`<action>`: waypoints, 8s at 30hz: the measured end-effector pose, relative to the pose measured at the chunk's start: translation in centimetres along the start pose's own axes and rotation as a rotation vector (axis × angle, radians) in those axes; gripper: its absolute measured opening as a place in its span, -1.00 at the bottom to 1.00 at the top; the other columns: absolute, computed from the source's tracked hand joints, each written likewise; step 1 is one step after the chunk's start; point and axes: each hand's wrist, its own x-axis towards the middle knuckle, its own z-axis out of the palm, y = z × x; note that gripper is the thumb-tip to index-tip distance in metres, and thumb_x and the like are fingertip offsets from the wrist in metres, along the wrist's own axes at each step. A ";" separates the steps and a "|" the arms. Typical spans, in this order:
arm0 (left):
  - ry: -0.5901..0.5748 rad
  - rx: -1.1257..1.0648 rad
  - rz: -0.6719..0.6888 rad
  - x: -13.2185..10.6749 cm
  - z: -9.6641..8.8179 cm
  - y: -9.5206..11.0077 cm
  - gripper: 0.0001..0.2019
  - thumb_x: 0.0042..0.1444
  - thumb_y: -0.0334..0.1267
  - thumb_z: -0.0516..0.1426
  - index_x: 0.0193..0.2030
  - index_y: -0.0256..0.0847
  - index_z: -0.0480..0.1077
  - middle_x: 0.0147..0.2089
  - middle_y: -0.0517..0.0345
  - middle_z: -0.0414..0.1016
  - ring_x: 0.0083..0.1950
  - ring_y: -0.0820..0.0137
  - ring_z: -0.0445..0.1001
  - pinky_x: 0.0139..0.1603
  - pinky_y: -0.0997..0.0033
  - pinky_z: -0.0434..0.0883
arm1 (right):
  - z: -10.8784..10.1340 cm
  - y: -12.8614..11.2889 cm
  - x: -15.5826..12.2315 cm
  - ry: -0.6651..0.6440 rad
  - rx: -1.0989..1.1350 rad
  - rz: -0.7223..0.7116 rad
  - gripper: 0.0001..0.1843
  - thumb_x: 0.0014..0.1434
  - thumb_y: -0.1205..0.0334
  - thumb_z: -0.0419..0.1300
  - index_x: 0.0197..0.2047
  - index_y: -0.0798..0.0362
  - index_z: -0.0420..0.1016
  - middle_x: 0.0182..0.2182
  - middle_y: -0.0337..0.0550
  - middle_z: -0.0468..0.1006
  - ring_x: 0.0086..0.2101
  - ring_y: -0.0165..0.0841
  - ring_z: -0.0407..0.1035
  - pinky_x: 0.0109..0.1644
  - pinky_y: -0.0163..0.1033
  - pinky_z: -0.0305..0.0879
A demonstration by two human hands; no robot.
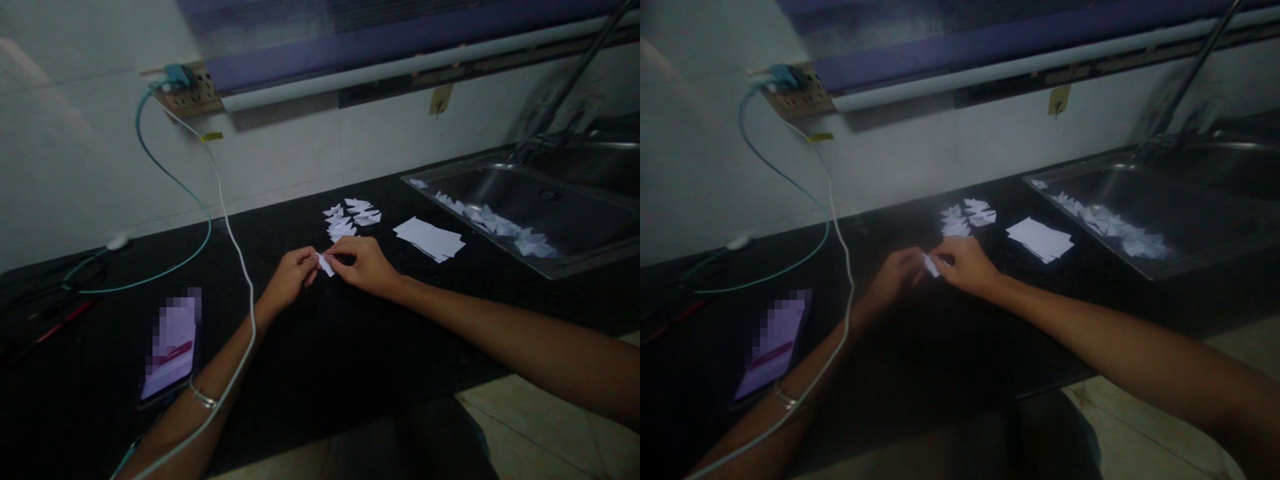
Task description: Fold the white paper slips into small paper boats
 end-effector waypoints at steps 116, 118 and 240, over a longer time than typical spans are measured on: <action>-0.009 -0.025 0.082 0.2 -0.8 -1.2 -0.64 0.21 0.08 0.08 -0.39 -0.19 0.26 -0.45 0.24 0.29 -0.45 0.47 0.28 -0.49 0.52 0.25 | 0.1 -2.3 0.2 -0.163 0.957 0.610 -0.78 -0.02 0.21 0.40 -0.34 0.07 0.47 -0.49 -0.28 0.50 -0.46 -0.46 0.36 -0.36 -0.34 0.32; -0.067 -0.077 0.050 0.2 -0.9 -1.3 -0.65 0.18 0.07 0.11 -0.36 -0.20 0.31 -0.47 0.25 0.30 -0.49 0.49 0.27 -0.50 0.52 0.24 | 0.1 -1.9 0.2 -0.105 0.920 0.592 -0.83 -0.01 0.24 0.37 -0.33 0.06 0.50 -0.49 -0.29 0.49 -0.46 -0.46 0.35 -0.36 -0.34 0.29; -0.050 -0.116 0.085 0.6 0.3 -0.1 -0.47 0.15 0.21 0.13 -0.45 -0.31 0.45 -0.63 0.14 0.41 -0.60 0.47 0.37 -0.53 0.51 0.25 | -1.1 -0.9 0.0 -0.003 -0.166 -0.128 -0.69 0.25 0.42 0.12 -0.06 -0.03 0.62 -0.24 -0.07 0.46 -0.20 -0.26 0.32 -0.11 -0.14 0.30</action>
